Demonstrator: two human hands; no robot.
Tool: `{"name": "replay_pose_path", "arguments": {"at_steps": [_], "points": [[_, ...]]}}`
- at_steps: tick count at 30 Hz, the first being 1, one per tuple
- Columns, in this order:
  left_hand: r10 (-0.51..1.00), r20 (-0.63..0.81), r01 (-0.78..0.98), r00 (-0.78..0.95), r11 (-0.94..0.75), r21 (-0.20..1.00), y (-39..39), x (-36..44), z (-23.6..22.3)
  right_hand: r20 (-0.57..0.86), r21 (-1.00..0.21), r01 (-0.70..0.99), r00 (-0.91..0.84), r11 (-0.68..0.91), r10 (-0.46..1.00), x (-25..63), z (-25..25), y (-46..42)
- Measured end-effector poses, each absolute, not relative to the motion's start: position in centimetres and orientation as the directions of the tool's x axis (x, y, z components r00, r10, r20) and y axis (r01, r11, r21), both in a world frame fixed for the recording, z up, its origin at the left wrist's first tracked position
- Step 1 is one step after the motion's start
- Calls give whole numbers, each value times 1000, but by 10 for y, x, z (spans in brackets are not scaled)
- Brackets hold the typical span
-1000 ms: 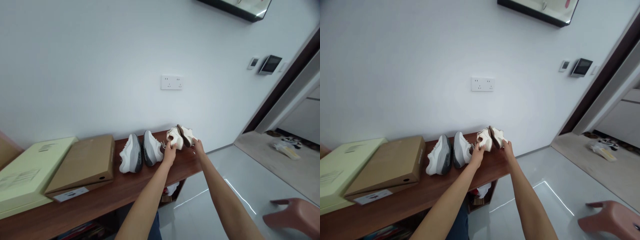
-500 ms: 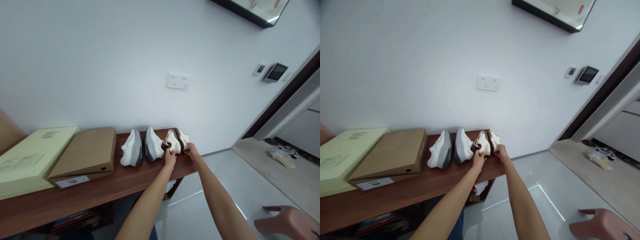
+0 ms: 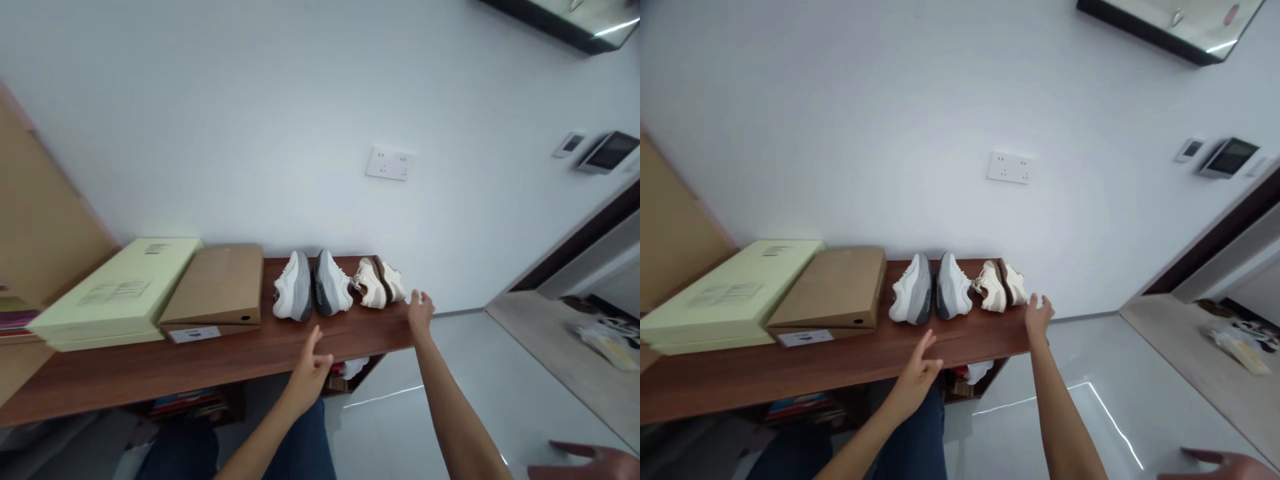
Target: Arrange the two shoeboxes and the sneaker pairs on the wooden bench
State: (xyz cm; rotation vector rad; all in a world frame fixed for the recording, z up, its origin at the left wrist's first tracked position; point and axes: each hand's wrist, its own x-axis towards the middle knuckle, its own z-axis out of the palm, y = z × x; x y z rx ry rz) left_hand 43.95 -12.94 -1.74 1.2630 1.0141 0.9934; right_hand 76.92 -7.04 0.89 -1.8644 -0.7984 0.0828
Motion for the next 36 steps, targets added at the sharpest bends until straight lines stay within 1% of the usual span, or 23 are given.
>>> {"name": "replay_pose_path", "arguments": {"at_steps": [2, 4, 5, 7, 8, 10, 12, 14, 17, 19, 21, 23, 25, 27, 30, 32, 36], "points": [[990, -20, -43, 139, 26, 999, -134, 391, -12, 342, -889, 440, 821, -126, 456, 743, 5, -91], [1000, -3, -44, -8, 2, 999, -141, 345, -8, 389, -903, 429, 816, 2, 427, 707, -2, -113], [996, -2, -39, -93, -1, 999, -146, 324, -8, 405, -905, 420, 804, 65, 436, 686, -6, -125], [968, -15, -23, -250, 10, 1000, -160, 284, -11, 427, -900, 407, 748, 157, 508, 642, -11, -147], [949, -25, -16, -316, 21, 1000, -167, 266, -13, 443, -890, 418, 706, 180, 553, 619, -12, -156], [914, -49, -10, -402, 49, 999, -181, 233, -17, 492, -846, 494, 578, 200, 651, 572, -8, -169], [890, -68, -15, -450, 69, 997, -190, 207, -20, 540, -761, 610, 407, 221, 737, 523, 4, -170], [879, -75, -22, -472, 73, 997, -193, 188, -19, 551, -665, 700, 223, 261, 804, 472, 22, -158], [887, -54, -7, -459, 57, 998, -193, 172, -11, 481, -523, 777, -73, 352, 874, 393, 50, -119], [905, -38, 13, -424, 48, 999, -194, 167, -4, 440, -436, 802, -205, 408, 874, 349, 64, -85], [924, -26, 32, -382, 41, 999, -197, 161, 2, 399, -365, 823, -284, 435, 872, 317, 70, -54], [935, -24, 46, -354, 43, 998, -203, 154, 6, 323, -333, 862, -276, 382, 905, 299, 68, -31], [938, -40, 43, -345, 58, 997, -209, 146, 6, 249, -311, 906, -214, 287, 945, 292, 60, -18], [935, -74, 20, -347, 87, 996, -215, 136, 4, 215, -279, 935, -161, 218, 963, 291, 51, -12], [927, -116, -16, -357, 118, 993, -221, 120, 0, 238, -245, 951, -132, 191, 962, 296, 43, -8], [926, -115, -27, -360, 113, 993, -221, 108, -1, 272, -247, 949, -124, 194, 954, 301, 42, -6], [913, -18, 7, -408, 23, 1000, -202, 75, 4, 369, -307, 918, -129, 252, 920, 304, 45, -11]]}}
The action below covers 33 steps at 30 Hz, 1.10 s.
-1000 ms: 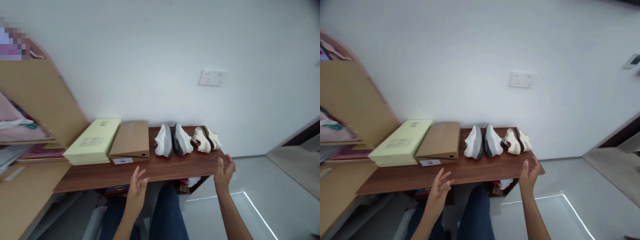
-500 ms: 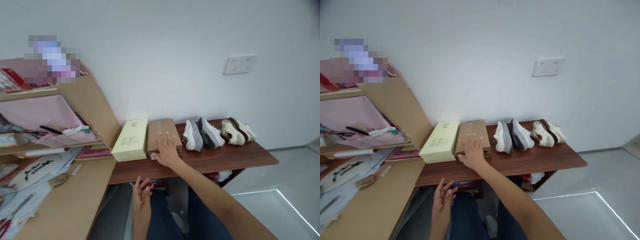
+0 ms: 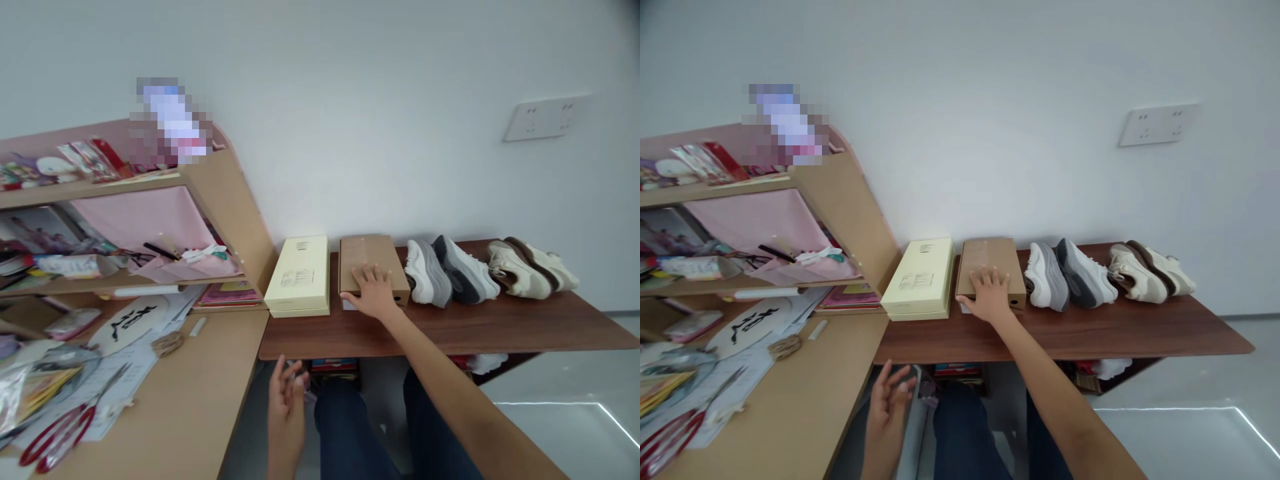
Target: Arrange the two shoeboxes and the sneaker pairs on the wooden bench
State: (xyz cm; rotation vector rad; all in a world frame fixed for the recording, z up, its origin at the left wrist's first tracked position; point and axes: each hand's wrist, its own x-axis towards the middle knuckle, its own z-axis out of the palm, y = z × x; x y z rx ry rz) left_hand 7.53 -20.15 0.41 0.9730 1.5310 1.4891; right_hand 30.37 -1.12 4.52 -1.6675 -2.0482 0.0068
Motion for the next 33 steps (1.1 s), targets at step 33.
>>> {"name": "replay_pose_path", "arguments": {"at_steps": [33], "points": [[937, 84, 239, -340, -1, 971, 10, -23, 43, -34, -885, 462, 50, -53, 998, 180, 45, 14]]}}
